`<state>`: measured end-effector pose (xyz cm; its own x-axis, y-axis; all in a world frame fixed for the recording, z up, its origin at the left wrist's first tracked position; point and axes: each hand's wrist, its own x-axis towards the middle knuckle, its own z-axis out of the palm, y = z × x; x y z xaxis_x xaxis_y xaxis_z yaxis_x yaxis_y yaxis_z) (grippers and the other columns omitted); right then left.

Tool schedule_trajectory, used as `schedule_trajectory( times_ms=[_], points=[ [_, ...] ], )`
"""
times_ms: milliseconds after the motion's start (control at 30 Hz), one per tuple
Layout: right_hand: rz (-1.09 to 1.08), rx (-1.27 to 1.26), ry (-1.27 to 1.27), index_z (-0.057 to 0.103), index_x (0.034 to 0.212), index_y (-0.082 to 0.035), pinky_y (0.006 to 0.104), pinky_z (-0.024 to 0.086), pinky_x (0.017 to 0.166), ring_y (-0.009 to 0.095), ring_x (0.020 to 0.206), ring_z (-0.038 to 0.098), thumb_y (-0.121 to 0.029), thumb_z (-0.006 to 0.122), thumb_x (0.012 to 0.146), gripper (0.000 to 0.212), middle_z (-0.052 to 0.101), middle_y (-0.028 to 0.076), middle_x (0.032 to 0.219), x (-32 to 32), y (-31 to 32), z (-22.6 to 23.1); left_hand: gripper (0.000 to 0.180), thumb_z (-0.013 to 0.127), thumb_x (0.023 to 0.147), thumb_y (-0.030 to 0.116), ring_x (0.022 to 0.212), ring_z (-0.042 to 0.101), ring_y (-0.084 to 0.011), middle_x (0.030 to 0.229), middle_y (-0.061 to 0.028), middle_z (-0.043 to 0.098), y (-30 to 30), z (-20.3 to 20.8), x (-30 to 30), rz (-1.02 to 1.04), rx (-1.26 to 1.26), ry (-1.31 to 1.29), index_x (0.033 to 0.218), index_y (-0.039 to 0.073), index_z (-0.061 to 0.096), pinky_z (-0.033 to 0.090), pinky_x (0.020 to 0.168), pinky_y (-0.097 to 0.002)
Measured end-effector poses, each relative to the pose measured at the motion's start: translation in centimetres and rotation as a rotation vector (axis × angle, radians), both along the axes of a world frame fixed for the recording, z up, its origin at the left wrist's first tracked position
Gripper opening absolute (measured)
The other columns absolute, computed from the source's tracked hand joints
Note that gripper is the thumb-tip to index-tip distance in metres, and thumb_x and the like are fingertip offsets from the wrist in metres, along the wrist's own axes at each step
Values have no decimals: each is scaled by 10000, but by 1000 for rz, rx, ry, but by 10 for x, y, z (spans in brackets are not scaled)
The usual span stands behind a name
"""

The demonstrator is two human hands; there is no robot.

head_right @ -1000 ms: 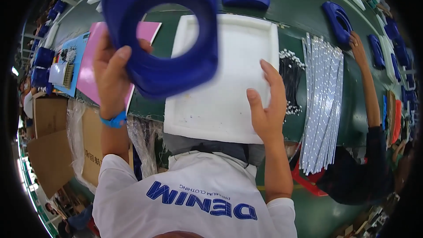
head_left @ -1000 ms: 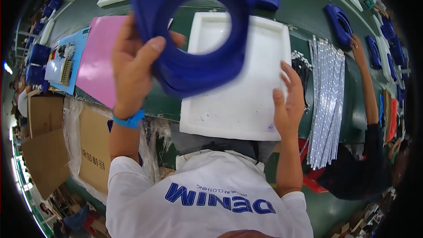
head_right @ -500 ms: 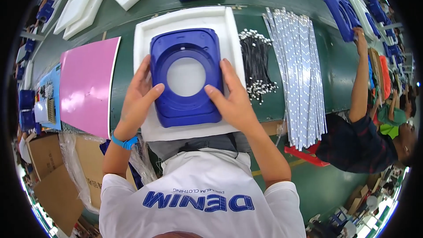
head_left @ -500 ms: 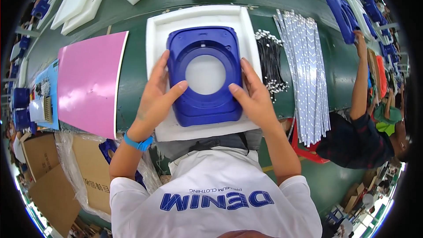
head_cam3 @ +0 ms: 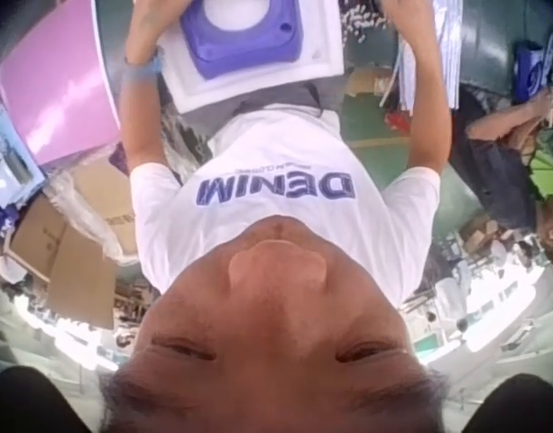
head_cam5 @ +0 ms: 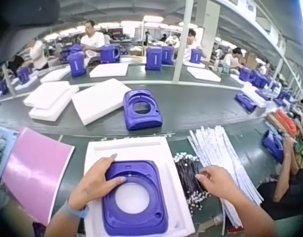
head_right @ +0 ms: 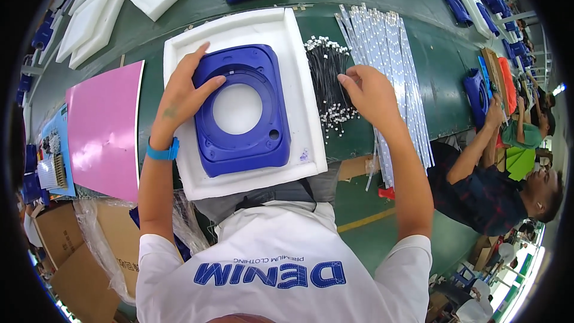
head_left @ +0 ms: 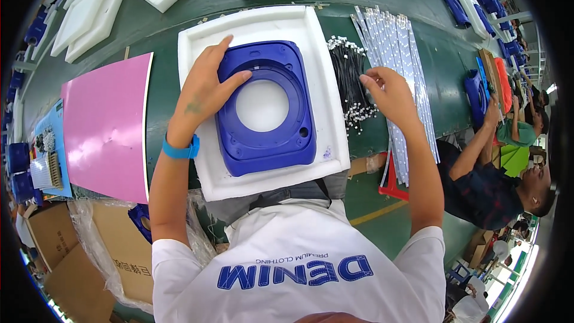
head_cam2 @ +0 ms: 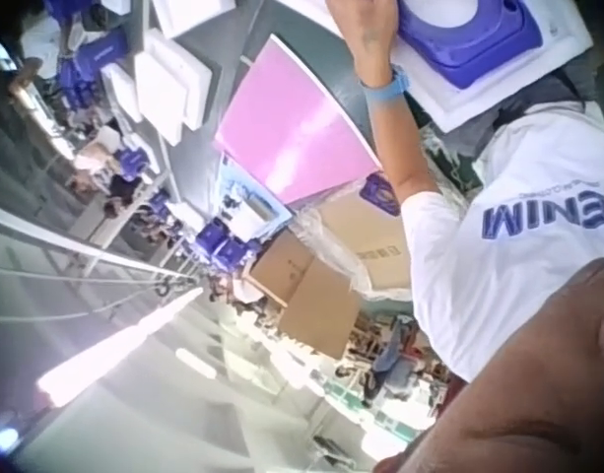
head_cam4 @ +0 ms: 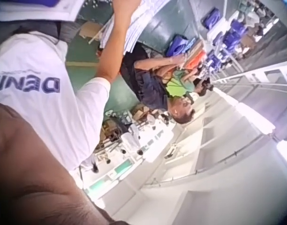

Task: The person assembles circular LED strips into blue plastic housings at a factory workstation, using tweezers to manipulate the small components.

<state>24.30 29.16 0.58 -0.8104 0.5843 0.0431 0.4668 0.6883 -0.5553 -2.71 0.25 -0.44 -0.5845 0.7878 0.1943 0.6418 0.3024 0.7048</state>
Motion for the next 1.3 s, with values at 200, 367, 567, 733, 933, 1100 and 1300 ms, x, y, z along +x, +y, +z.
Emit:
schedule_trajectory(
  times_ms=[200, 367, 567, 733, 933, 1100, 1300],
  points=[
    [-42, -195, -64, 709, 921, 38, 362, 547, 728, 221, 758, 693, -244, 768, 938, 288, 744, 148, 843, -19, 19, -37, 433, 808, 927, 243, 1171, 649, -221, 1210, -114, 701, -5, -2, -2, 49, 134, -125, 1275, 9, 700, 478, 1044, -326],
    [-94, -173, -50, 709, 925, 31, 360, 550, 714, 209, 721, 682, -196, 733, 943, 229, 732, 131, 809, -18, 21, -31, 377, 794, 946, 275, 1106, 677, -253, 1182, -131, 715, -1, -12, -6, 66, 226, -119, 1210, 13, 737, 516, 988, -340],
    [-99, -207, 123, 692, 987, 15, 300, 531, 687, 127, 713, 654, -153, 710, 978, 169, 716, 82, 797, -10, -8, 5, 242, 728, 1001, 176, 1083, 682, -194, 1155, -93, 736, -5, -24, -11, 130, 336, -253, 1178, 14, 755, 507, 984, -296],
    [-116, -242, 301, 684, 1066, 30, 284, 566, 747, 151, 826, 736, -65, 684, 1000, 115, 740, 79, 851, 1, -16, 19, 222, 707, 1010, 147, 1039, 665, -163, 1129, -71, 740, -7, -25, -10, 138, 344, -238, 1183, 17, 757, 506, 965, -283],
    [-139, -506, 324, 651, 1179, 79, 319, 624, 842, 213, 921, 771, -58, 629, 1047, 192, 754, 148, 1018, 18, 6, -7, 222, 706, 1011, 147, 1033, 660, -160, 1131, -72, 740, -6, -27, -12, 123, 349, -245, 1182, 15, 754, 505, 959, -282],
    [-205, -547, 337, 648, 1211, 93, 308, 630, 783, 227, 887, 781, -34, 607, 1046, 212, 750, 192, 1026, -3, -5, -17, 226, 705, 1009, 140, 1032, 659, -159, 1133, -71, 742, -5, -27, -13, 107, 346, -248, 1190, 12, 749, 505, 955, -283],
    [-162, -352, 160, 625, 1320, 39, 274, 614, 749, 173, 884, 766, -15, 622, 1036, 289, 744, 130, 1038, -25, -27, 0, 223, 710, 1003, 127, 1037, 661, -164, 1133, -80, 742, -7, -26, -11, 116, 336, -237, 1189, 10, 748, 506, 959, -284]
  ],
)
